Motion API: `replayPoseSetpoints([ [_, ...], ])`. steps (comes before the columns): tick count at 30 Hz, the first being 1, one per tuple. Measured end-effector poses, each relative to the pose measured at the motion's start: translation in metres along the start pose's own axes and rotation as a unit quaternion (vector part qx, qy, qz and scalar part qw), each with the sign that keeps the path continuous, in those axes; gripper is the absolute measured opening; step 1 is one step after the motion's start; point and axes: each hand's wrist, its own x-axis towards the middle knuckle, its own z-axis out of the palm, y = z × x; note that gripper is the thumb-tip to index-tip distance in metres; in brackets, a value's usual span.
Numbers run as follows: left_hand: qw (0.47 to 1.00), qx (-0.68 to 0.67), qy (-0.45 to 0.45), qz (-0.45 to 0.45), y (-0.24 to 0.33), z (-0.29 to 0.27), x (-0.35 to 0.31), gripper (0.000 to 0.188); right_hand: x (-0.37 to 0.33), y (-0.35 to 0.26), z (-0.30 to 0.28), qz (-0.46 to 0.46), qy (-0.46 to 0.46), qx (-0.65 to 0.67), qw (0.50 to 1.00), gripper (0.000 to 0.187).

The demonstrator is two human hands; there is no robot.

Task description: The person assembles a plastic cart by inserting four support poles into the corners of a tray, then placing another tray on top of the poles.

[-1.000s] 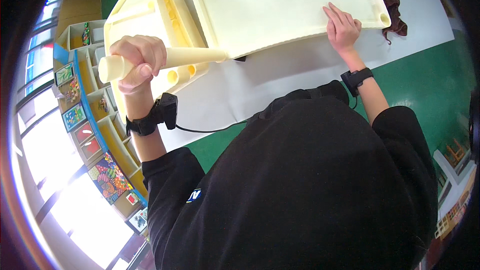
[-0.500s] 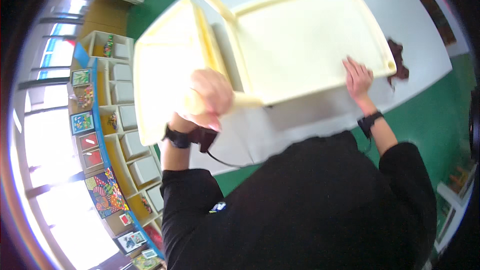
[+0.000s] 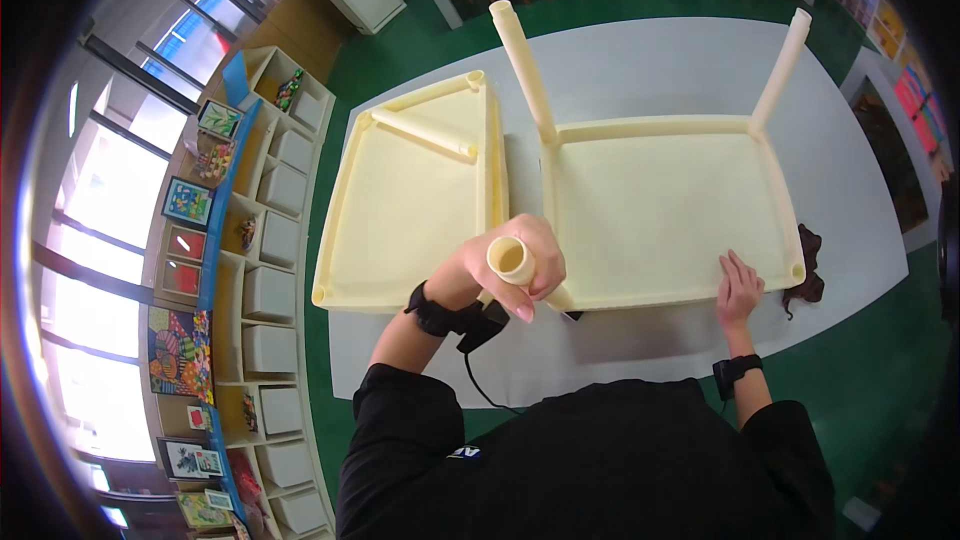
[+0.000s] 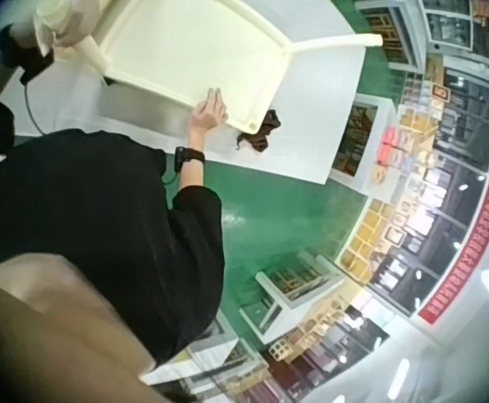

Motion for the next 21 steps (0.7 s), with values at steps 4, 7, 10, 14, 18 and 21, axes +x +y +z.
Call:
replayPoseSetpoints([
  [4,0.983,0.161,0.08,-0.023,0.032,-0.004,0.0,0.023,-0.001,0.003,0.002,0.01,-0.005,0.009,1.0,0.03],
  [7,0.973,0.185,0.14,0.001,0.058,-0.028,-0.016,0.03,-0.001,0.004,0.005,0.008,0.004,0.013,1.0,0.03],
  [10,0.829,0.428,0.304,-0.191,0.08,-0.068,-0.037,0.031,-0.001,0.003,0.006,0.012,0.012,0.018,1.0,0.029],
  [14,0.673,0.603,0.335,-0.267,0.035,-0.157,-0.097,0.041,-0.001,0.002,0.007,0.011,0.026,0.016,0.999,0.029],
  [18,0.494,0.722,0.252,-0.413,-0.012,-0.196,-0.141,0.077,-0.002,0.002,0.003,0.016,0.026,0.015,0.999,0.028],
  [21,0.502,0.655,0.247,-0.508,-0.024,-0.188,-0.131,0.087,-0.001,0.003,0.0,0.02,0.027,0.024,0.999,0.027],
])
